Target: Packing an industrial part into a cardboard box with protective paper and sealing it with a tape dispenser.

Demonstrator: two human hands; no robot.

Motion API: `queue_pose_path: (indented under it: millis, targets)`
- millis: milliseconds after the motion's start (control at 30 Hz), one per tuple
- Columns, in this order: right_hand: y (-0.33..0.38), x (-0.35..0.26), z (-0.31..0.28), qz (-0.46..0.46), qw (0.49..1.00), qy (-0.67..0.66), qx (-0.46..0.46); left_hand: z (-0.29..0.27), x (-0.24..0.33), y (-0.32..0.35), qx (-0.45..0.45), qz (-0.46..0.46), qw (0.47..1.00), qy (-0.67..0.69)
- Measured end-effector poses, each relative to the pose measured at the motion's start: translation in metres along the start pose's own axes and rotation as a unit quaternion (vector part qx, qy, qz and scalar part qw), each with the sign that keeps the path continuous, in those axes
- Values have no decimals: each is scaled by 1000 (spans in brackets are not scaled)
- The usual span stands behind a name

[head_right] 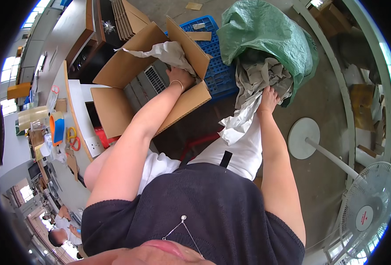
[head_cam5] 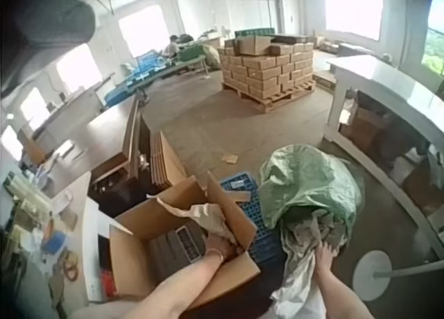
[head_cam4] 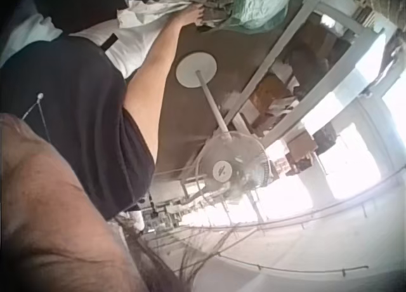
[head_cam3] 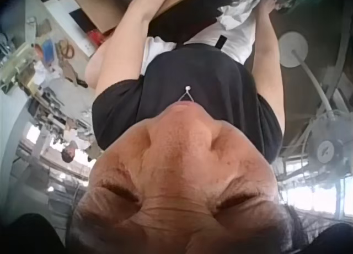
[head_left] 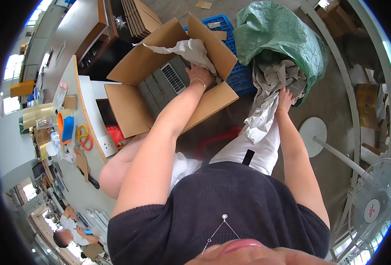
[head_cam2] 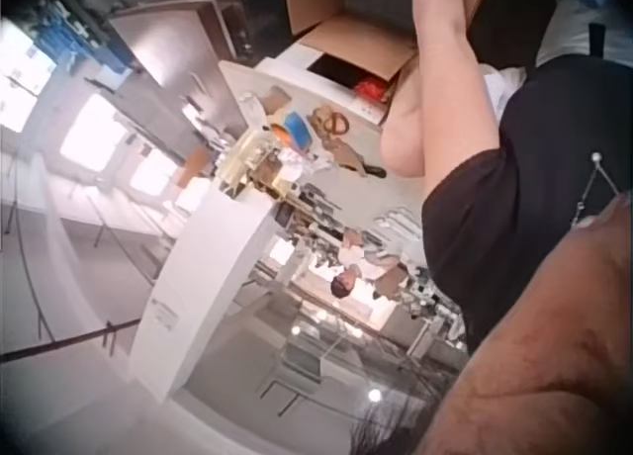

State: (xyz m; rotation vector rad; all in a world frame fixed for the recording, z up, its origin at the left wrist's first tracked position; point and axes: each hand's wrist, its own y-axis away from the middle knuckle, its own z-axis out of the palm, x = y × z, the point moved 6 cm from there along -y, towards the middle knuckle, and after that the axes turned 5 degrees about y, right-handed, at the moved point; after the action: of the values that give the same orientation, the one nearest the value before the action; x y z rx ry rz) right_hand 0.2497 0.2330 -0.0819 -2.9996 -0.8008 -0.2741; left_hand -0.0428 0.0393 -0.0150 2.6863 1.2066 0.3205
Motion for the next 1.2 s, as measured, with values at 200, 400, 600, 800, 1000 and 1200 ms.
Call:
queue_pose_path:
  millis: [200, 400, 600, 800, 1000, 1200]
  targets:
    - [3, 2, 10, -8, 999, 2, 40, -11, -61, 5, -15, 91, 890, 447]
    - [1, 2, -2, -1, 999, -12, 32, -61, -102, 7, 81, -101, 729, 672]
    - [3, 6, -3, -4, 1000, -18, 24, -60, -72, -4, 134, -116, 668, 723]
    - [1, 6, 2, -1, 1000, -17, 22, -41, -34, 4, 94, -83, 567, 814]
    - [-3, 5, 9, -4, 1000, -17, 17, -47, -25, -6, 20, -57, 625, 778]
    - [-5, 9, 17, -2, 1000, -10, 7, -8, -32, 31, 44, 215, 924, 313]
